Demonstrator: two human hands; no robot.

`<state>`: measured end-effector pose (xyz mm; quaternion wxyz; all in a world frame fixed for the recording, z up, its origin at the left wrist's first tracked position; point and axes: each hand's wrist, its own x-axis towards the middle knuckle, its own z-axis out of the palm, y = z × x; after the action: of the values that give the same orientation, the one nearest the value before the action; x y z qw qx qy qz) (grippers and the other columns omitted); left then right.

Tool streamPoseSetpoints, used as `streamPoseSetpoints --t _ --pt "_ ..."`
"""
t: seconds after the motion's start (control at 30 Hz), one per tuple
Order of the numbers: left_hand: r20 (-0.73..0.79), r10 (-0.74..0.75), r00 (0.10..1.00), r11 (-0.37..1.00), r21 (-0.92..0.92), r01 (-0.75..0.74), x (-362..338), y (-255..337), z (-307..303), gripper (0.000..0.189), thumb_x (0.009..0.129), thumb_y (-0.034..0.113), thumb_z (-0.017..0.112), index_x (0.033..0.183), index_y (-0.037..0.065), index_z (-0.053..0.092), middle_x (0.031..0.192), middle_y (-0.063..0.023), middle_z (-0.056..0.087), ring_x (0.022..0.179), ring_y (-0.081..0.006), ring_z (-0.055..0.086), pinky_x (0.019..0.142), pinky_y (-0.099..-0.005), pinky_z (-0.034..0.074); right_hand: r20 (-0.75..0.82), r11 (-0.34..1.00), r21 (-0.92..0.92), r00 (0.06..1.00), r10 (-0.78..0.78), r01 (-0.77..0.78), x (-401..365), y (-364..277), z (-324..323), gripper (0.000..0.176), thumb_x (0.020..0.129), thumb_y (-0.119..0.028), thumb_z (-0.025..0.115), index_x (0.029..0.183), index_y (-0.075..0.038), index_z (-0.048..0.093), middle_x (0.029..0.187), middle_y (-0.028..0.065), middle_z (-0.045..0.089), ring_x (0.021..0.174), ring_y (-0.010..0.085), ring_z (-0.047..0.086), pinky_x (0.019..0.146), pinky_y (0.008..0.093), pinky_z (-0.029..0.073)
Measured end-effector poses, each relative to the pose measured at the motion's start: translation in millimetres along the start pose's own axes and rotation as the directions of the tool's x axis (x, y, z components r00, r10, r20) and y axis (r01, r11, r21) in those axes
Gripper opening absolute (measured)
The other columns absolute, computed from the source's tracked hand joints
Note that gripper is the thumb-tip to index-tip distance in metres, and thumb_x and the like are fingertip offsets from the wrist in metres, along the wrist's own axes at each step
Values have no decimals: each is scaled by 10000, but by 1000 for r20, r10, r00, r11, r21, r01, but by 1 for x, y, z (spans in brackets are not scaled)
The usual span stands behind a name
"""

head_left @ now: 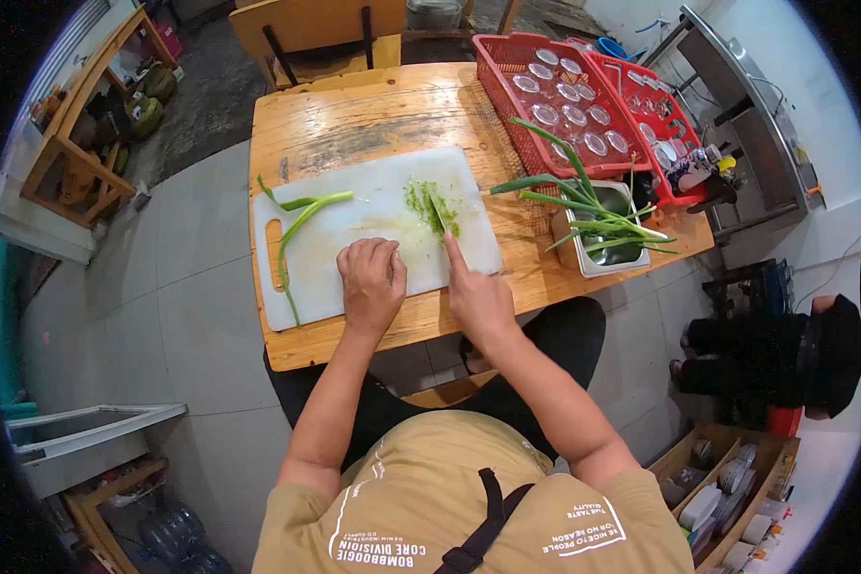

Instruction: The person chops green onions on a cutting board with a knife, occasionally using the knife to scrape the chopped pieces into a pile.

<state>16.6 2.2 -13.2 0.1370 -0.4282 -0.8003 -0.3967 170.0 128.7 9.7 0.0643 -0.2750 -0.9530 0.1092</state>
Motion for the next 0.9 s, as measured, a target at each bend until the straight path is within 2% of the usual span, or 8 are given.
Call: streamPoseSetpoints --t 0.07,0.17,0.23,0.37,0.47,0.57,0.73,0.9 --pt "-11 -40 999 999 -5 40 1 -2 0 158 941 65 719 1096 43 731 1120 -115 706 1153 -324 641 1095 -485 428 55 1000 -19 998 -1 2 -7 -4 -9 740 1037 -206 613 1725 -166 344 663 178 703 558 379 702 534 532 564" --pt "-12 -27 1000 1000 -12 27 1 0 3 167 944 66 717 1109 48 731 1121 -111 706 1157 -322 640 1106 -485 424 83 996 8 993 86 -87 -6 2 -10 656 1081 -223 583 1705 -184 382 684 208 704 577 417 686 571 551 543" --pt "17 16 1000 1000 13 -16 2 1 2 182 943 64 717 1125 50 728 1127 -109 706 1167 -321 639 1117 -485 419 -7 999 51 1000 6 -6 17 13 -3 691 1062 -230 598 1711 -164 370 686 197 715 614 400 723 581 545 573" --pt "4 16 1000 1000 15 -16 -1 -2 0 190 944 64 718 1133 52 724 1138 -109 706 1175 -321 637 1123 -487 416 44 997 81 999 -24 20 29 15 -20 699 1071 -231 592 1721 -173 342 716 211 728 624 415 724 587 559 572" --pt "-12 -27 1000 1000 -4 27 -2 -3 2 185 943 66 719 1128 52 723 1141 -110 705 1175 -323 637 1121 -488 417 52 998 59 998 -28 25 -3 4 -20 718 1055 -218 602 1724 -186 344 714 204 722 605 397 718 570 546 568" --pt "-20 -18 1000 1000 0 18 1 -1 3 183 943 66 720 1125 53 723 1134 -110 704 1172 -320 637 1119 -486 418 1 1000 -24 1000 -19 19 -17 6 0 784 1003 -168 635 1732 -175 347 663 141 691 542 348 689 518 509 555" --pt "34 21 999 1000 10 -22 1 0 0 183 941 65 723 1123 51 727 1131 -109 705 1162 -314 642 1108 -480 423 6 998 -69 1000 -9 9 7 -4 2 778 1016 -171 635 1736 -179 338 672 145 701 538 353 683 517 503 548" --pt "-44 -10 999 1000 11 10 0 -2 2 183 936 66 724 1118 53 727 1123 -109 705 1148 -315 645 1098 -484 429 21 997 -73 1000 -13 14 -11 -7 1 748 1027 -187 636 1724 -186 362 675 145 711 554 359 689 529 508 539"
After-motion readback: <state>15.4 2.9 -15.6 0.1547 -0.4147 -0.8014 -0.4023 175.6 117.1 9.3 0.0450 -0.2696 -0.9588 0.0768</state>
